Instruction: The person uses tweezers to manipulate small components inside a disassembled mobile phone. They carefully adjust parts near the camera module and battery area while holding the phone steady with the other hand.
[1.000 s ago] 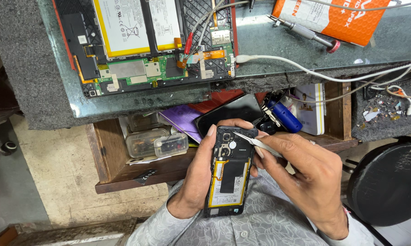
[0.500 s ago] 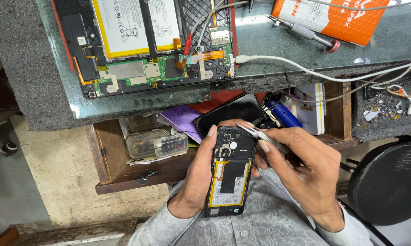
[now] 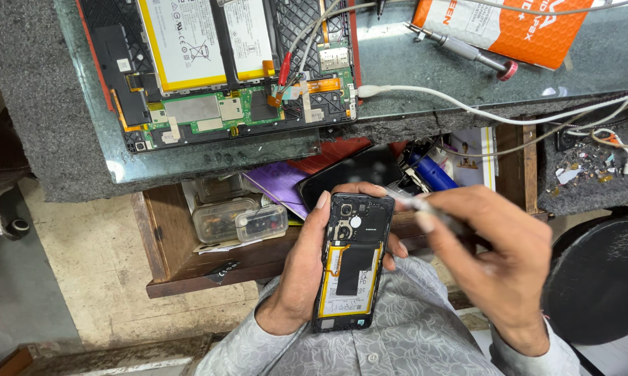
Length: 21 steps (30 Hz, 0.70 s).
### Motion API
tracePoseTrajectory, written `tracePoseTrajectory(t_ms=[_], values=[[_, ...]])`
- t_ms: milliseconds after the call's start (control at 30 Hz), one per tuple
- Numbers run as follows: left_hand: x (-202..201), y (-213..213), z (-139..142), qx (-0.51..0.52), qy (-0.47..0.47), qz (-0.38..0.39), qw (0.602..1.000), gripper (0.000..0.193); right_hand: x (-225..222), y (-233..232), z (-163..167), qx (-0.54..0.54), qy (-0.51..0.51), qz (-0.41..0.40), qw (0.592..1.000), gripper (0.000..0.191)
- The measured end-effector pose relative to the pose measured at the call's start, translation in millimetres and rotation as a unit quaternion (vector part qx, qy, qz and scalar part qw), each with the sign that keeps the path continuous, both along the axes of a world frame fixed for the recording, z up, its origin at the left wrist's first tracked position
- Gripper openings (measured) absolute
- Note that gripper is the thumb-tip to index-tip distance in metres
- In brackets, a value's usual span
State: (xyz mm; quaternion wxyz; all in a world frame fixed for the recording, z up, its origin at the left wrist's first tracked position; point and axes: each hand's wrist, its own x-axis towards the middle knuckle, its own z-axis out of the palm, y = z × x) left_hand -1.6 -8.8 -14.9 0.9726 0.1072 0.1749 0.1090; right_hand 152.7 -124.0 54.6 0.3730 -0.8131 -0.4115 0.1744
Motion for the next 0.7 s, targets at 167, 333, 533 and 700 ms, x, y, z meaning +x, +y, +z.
tracePoseTrajectory(t_ms=[167,333,533,700], values=[[0.1,-1.5,-0.5,0.018,0.008,0.0,1.0,0.062,-4.9,9.0,2.2,-0.027,0.001,0.071,0.997,0.021],[-0.8,-1.0,-0.5,0.021,0.018,0.0,1.0,0.062,-5.1,12.3,4.0,-0.038,0.009,0.071,0.997,0.024],[-1.1,-2.4,-1.8,0.012,0.008,-0.004,1.0,0.062,-5.0,12.4,3.5,-0.041,0.002,0.075,0.996,0.024],[-1.6,-2.6,-2.9,0.016,0.01,-0.008,1.0,0.062,-3.8,13.1,0.9,-0.035,0.002,0.075,0.997,0.024]])
